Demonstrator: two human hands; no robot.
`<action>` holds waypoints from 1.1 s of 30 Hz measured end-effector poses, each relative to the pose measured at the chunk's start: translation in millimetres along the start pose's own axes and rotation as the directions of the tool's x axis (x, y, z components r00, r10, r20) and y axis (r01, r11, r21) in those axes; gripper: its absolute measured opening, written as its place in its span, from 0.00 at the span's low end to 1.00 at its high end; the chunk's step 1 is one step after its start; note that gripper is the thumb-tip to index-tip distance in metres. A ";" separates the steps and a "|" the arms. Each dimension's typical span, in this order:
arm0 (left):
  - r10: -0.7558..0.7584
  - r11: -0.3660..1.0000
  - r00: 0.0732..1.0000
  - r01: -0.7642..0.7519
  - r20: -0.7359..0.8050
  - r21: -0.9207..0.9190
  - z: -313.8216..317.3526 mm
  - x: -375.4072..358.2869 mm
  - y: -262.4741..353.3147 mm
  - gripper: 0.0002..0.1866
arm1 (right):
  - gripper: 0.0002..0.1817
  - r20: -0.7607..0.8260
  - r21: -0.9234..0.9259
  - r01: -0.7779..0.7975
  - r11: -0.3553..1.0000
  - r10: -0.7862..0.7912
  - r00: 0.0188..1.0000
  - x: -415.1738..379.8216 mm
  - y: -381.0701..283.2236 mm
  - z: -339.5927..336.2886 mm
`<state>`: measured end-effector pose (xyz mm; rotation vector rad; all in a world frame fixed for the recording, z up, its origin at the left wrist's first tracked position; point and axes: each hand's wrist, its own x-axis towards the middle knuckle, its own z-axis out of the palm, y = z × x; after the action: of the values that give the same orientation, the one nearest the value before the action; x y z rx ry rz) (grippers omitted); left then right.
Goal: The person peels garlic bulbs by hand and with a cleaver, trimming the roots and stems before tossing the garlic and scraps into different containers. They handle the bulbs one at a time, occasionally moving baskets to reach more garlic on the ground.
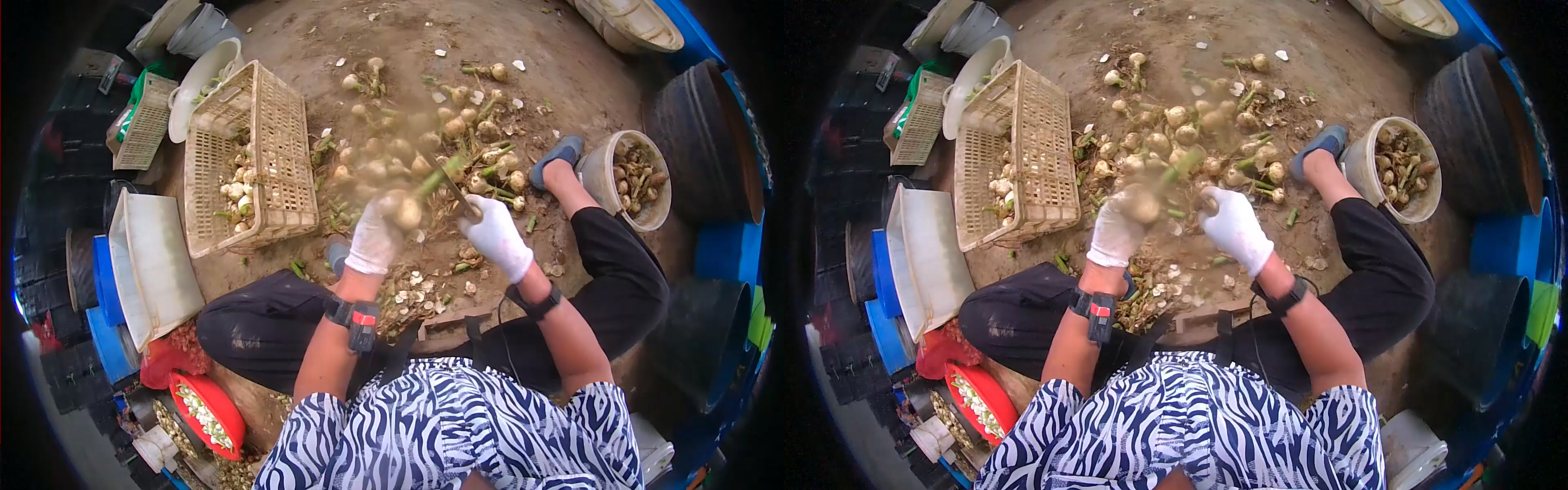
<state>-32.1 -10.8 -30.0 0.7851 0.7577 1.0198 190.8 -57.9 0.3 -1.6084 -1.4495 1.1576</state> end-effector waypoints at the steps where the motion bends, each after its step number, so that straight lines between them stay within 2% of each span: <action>1: -0.002 1.000 1.000 0.002 0.013 0.003 -6.5 0.2 8.3 0.20 | 0.19 -0.003 -0.109 0.010 0.994 -0.010 1.000 6.7 25.4 7.4; 2: -0.003 1.000 1.000 0.003 0.025 0.006 -13.0 0.5 16.6 0.19 | 0.18 0.066 -0.142 -0.093 0.985 0.103 0.992 9.5 55.3 16.3; 3: 0.161 0.986 0.963 -0.148 -0.217 0.075 -29.3 4.8 43.1 0.23 | 0.18 0.123 -0.184 -0.197 0.963 0.221 0.967 12.0 82.8 19.8; 4: 0.242 0.955 0.897 -0.287 -0.370 -0.073 -40.1 13.9 70.2 0.29 | 0.18 0.100 -0.195 -0.231 0.953 0.254 0.962 12.1 102.6 20.5; 5: 0.314 0.877 0.801 -0.451 -0.509 -0.169 -53.9 22.4 95.7 0.35 | 0.17 0.030 -0.114 -0.231 0.966 0.236 0.971 17.7 117.9 19.1; 6: 0.354 0.761 0.920 -0.389 -0.170 -0.519 -65.8 17.9 125.6 0.41 | 0.16 -0.038 -0.030 -0.219 0.975 0.218 0.975 23.5 116.5 12.4; 7: 0.347 0.761 0.901 -0.432 -0.259 -0.484 -77.4 21.5 136.8 0.43 | 0.14 -0.093 0.156 -0.304 0.940 0.321 0.943 31.7 115.3 -1.7; 8: 0.203 0.724 0.976 -0.205 -0.081 -0.659 -93.1 34.3 138.6 0.39 | 0.14 -0.215 0.198 -0.271 0.942 0.312 0.926 47.8 131.8 -8.4; 9: 0.142 0.796 0.987 -0.157 -0.071 -0.584 -102.4 52.9 114.2 0.34 | 0.14 -0.328 0.233 -0.229 0.945 0.298 0.896 64.3 155.7 -12.7; 10: 0.081 0.857 0.995 -0.101 -0.062 -0.505 -106.4 71.0 91.6 0.29 | 0.14 -0.346 0.285 -0.239 0.928 0.332 0.878 77.2 173.7 -17.7; 11: 0.141 0.971 0.961 -0.182 -0.239 -0.157 -83.3 90.6 49.7 0.23 | 0.15 -0.356 0.334 -0.245 0.910 0.362 0.861 92.1 194.2 -23.3; 12: -0.009 0.970 0.956 0.079 -0.293 0.229 -44.1 94.7 28.5 0.17 | 0.18 -0.349 0.220 -0.288 0.932 0.351 0.869 107.5 229.8 -27.2; 13: -0.183 0.902 0.962 0.246 -0.202 0.354 -24.5 108.0 2.3 0.18 | 0.21 -0.402 0.091 -0.301 0.949 0.312 0.861 118.5 256.8 -28.8; 14: -0.105 0.539 0.975 0.223 -0.198 0.812 -16.8 124.9 -47.3 0.11 | 0.21 -0.410 0.004 -0.332 0.943 0.305 0.860 122.5 247.7 -32.8; 15: -0.106 0.575 0.992 0.008 0.065 0.818 -14.8 140.9 -88.8 0.15 | 0.22 -0.416 -0.091 -0.362 0.928 0.295 0.860 125.0 238.3 -40.1; 16: -0.205 0.363 0.964 -0.086 0.170 0.928 12.3 148.7 -97.8 0.16 | 0.22 -0.415 -0.105 -0.371 0.923 0.298 0.860 129.9 247.3 -44.7; 17: -0.326 0.134 0.915 -0.204 0.237 0.970 37.6 153.9 -102.6 0.17 | 0.22 -0.383 -0.019 -0.368 0.930 0.333 0.862 134.0 258.3 -44.8; 19: -0.395 -0.243 0.876 -0.391 0.277 0.888 43.4 166.1 -134.8 0.18 | 0.19 -0.331 0.165 -0.358 0.919 0.393 0.858 142.8 266.8 -38.3; 20: -0.342 -0.302 0.890 -0.409 0.302 0.861 28.2 168.4 -159.5 0.17 | 0.18 -0.286 0.268 -0.340 0.901 0.412 0.865 145.6 280.7 -37.2; 21: -0.347 -0.331 0.896 -0.395 0.278 0.857 18.6 170.3 -162.1 0.15 | 0.17 -0.237 0.371 -0.324 0.870 0.426 0.873 149.5 275.5 -31.7; 22: -0.366 -0.333 0.891 -0.396 0.270 0.855 5.8 170.6 -162.7 0.13 | 0.16 -0.280 0.382 -0.279 0.881 0.398 0.873 147.9 269.9 -23.9; 23: -0.386 -0.334 0.884 -0.399 0.263 0.854 -3.8 168.4 -159.5 0.12 | 0.16 -0.256 0.390 -0.286 0.875 0.401 0.880 146.9 247.8 -14.8; 25: -0.362 -0.352 0.896 -0.387 0.257 0.852 -31.3 147.5 -148.6 0.12 | 0.18 -0.097 0.322 -0.322 0.891 0.369 0.924 149.4 209.7 7.6; 26: -0.333 -0.359 0.903 -0.389 0.273 0.848 -43.6 133.3 -139.1 0.11 | 0.19 -0.014 0.442 -0.403 0.802 0.455 0.890 151.4 214.7 32.1; 27: -0.378 -0.309 0.905 -0.322 0.195 0.895 -47.5 122.7 -116.2 0.11 | 0.20 0.030 0.479 -0.399 0.782 0.439 0.898 151.1 189.2 45.6; 29: -0.442 -0.425 0.884 -0.058 -0.151 0.903 -53.0 119.6 -68.5 0.15 | 0.21 -0.029 0.383 -0.264 0.885 0.297 0.954 149.6 167.4 67.1; 30: -0.240 -0.407 0.969 -0.054 -0.049 0.912 -72.0 120.5 -62.8 0.15 | 0.21 -0.023 0.413 -0.273 0.869 0.309 0.951 149.2 163.3 73.2; 31: -0.023 -0.386 0.998 -0.059 0.054 0.921 -88.2 123.5 -59.8 0.16 | 0.21 -0.019 0.418 -0.259 0.871 0.294 0.956 145.6 159.3 74.6; 33: 0.054 -0.342 0.996 -0.053 0.076 0.938 -95.7 155.1 -47.4 0.17 | 0.20 -0.056 0.522 -0.283 0.805 0.363 0.930 137.1 139.3 61.9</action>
<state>-40.0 137.6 -145.7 2.4167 1.6495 0.0543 186.0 50.6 -173.6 -1.5472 -0.6917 1.4259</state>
